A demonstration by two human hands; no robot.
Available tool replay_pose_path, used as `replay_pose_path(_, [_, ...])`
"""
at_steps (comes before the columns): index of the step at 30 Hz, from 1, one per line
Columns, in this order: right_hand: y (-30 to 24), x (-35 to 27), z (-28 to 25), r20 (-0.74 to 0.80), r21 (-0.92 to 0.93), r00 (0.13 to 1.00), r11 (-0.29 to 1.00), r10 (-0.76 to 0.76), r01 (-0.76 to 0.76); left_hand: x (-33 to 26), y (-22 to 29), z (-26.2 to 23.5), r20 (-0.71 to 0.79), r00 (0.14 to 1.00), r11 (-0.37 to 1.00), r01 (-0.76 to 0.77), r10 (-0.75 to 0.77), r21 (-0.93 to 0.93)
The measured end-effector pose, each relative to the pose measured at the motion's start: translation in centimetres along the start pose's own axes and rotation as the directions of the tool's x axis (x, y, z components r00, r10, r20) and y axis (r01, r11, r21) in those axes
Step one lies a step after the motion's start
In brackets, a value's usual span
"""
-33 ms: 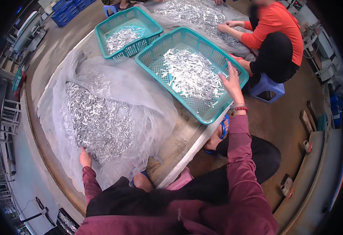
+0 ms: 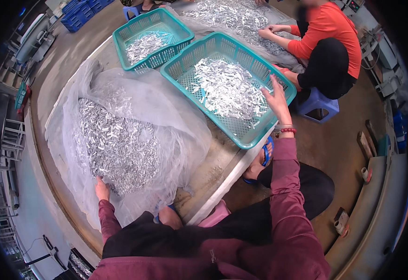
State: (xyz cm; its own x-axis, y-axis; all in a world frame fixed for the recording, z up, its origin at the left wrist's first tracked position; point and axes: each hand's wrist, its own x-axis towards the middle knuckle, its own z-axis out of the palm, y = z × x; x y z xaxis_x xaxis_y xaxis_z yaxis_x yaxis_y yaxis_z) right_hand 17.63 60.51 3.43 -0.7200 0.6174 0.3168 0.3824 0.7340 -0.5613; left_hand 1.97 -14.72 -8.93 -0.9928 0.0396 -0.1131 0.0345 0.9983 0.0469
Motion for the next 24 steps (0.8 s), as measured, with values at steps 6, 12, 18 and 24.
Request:
replay_pose_path(6, [1.0, -2.8, 1.8, 0.210, 0.147, 0.975, 0.983, 0.078, -0.110, -0.7, 1.3, -1.7, 0.329, 0.942, 0.996, 0.045, -0.069, 0.081])
replay_pose_path(12, [-0.2, -5.6, 3.9, -0.266, 0.105, 0.954, 0.988, 0.135, -0.111, -0.7, 13.7, -14.5, 0.601, 0.726, 0.921, -0.117, 0.334, -0.370])
replay_pose_path(18, [-1.4, -5.4, 3.1, -0.212, 0.142, 0.944, 0.964, 0.251, -0.224, 0.4, 34.1, -27.9, 0.253, 0.489, 0.497, -0.471, 0.835, -0.729])
replay_pose_path(24, [-1.3, -5.3, 3.4, -0.116, -0.038, 0.970, 0.975, 0.213, -0.218, -0.7, 50.0, -29.1, -0.374, 0.336, 0.221, -0.922, 0.864, -0.317])
